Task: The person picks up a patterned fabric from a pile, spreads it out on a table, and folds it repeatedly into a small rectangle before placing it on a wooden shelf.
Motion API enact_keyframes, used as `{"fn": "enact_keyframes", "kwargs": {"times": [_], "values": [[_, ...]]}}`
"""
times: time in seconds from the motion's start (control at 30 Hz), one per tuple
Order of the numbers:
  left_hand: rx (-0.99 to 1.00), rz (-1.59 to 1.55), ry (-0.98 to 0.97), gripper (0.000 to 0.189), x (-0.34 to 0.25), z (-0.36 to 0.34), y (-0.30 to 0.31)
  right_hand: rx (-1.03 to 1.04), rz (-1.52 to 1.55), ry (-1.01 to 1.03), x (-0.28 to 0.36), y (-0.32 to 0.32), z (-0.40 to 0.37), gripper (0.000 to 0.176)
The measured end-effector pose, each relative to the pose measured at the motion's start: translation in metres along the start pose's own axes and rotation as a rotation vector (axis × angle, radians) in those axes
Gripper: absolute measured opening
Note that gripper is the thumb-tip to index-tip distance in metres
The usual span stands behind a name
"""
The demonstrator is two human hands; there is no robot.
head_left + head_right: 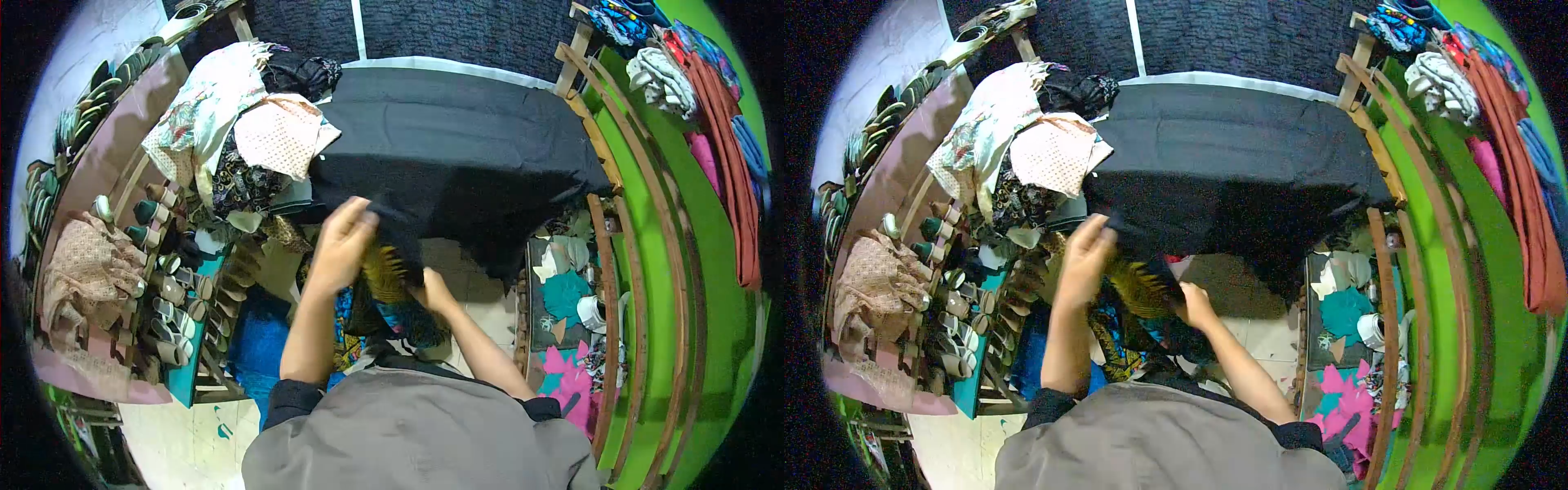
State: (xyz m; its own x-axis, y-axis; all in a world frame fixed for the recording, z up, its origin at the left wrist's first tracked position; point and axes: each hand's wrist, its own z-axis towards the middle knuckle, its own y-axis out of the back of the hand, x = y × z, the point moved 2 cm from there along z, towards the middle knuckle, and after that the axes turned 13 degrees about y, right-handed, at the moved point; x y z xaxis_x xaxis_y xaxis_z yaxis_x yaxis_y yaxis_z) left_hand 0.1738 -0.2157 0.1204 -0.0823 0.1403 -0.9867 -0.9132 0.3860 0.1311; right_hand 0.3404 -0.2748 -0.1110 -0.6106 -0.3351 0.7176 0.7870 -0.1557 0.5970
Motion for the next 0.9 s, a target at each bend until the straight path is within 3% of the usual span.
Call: {"fn": "enact_keyframes", "kwargs": {"times": [0.13, 0.17, 0.2, 0.23, 0.33, 0.4, 0.43, 0.47, 0.5, 0.53, 0.57, 0.6, 0.67, 0.73, 0.9], "values": [[-0.621, -0.368, -0.023, 0.030, -0.005, -0.004, 0.111, 0.060, 0.271, -0.274, -0.039, -0.033, -0.045, 0.020], [-0.384, -0.628, -0.057, 0.026, 0.000, -0.010, 0.141, 0.080, 0.371, -0.331, -0.048, -0.032, -0.051, 0.021], [-0.538, -0.674, -0.082, 0.025, 0.011, -0.016, 0.161, -0.013, 0.290, -0.272, -0.046, -0.022, -0.049, 0.023], [-0.645, -0.678, -0.089, 0.027, 0.037, -0.019, 0.184, -0.106, 0.210, -0.211, -0.039, -0.007, -0.045, 0.026], [-1.110, -0.260, -0.082, 0.029, 0.089, -0.033, 0.186, -0.272, 0.015, -0.161, 0.001, 0.050, -0.014, 0.026], [-1.100, 0.163, -0.028, 0.037, 0.079, -0.036, 0.130, -0.278, -0.030, -0.199, 0.033, 0.079, 0.011, 0.020], [-0.958, 0.261, -0.201, 0.048, 0.067, -0.034, 0.095, -0.201, -0.021, -0.222, 0.057, 0.089, 0.023, 0.019], [-0.772, 0.473, -0.236, 0.059, 0.047, -0.036, 0.062, -0.123, -0.009, -0.246, 0.082, 0.093, 0.034, 0.018], [-0.488, 0.383, -0.090, 0.073, 0.034, -0.040, 0.031, -0.112, -0.020, -0.110, 0.102, 0.092, 0.041, 0.020], [-0.216, 0.591, -0.317, 0.080, 0.035, -0.033, 0.015, -0.084, 0.052, -0.060, 0.118, 0.089, 0.046, 0.022], [0.038, 0.542, -0.215, 0.082, 0.036, -0.032, -0.004, -0.069, 0.116, -0.014, 0.133, 0.090, 0.050, 0.024], [0.174, 0.485, -0.145, 0.064, 0.042, -0.031, -0.017, -0.056, 0.179, 0.031, 0.144, 0.091, 0.052, 0.025], [0.317, 0.740, -0.112, 0.037, 0.072, -0.023, -0.018, -0.104, 0.118, 0.086, 0.146, 0.092, 0.052, 0.024], [0.213, 0.422, -0.087, 0.023, 0.058, -0.020, -0.013, -0.147, 0.052, 0.108, 0.131, 0.093, 0.048, 0.022], [0.006, 0.365, -0.372, 0.027, 0.011, -0.026, 0.007, -0.265, -0.196, 0.062, 0.046, 0.049, 0.015, 0.026]]}}
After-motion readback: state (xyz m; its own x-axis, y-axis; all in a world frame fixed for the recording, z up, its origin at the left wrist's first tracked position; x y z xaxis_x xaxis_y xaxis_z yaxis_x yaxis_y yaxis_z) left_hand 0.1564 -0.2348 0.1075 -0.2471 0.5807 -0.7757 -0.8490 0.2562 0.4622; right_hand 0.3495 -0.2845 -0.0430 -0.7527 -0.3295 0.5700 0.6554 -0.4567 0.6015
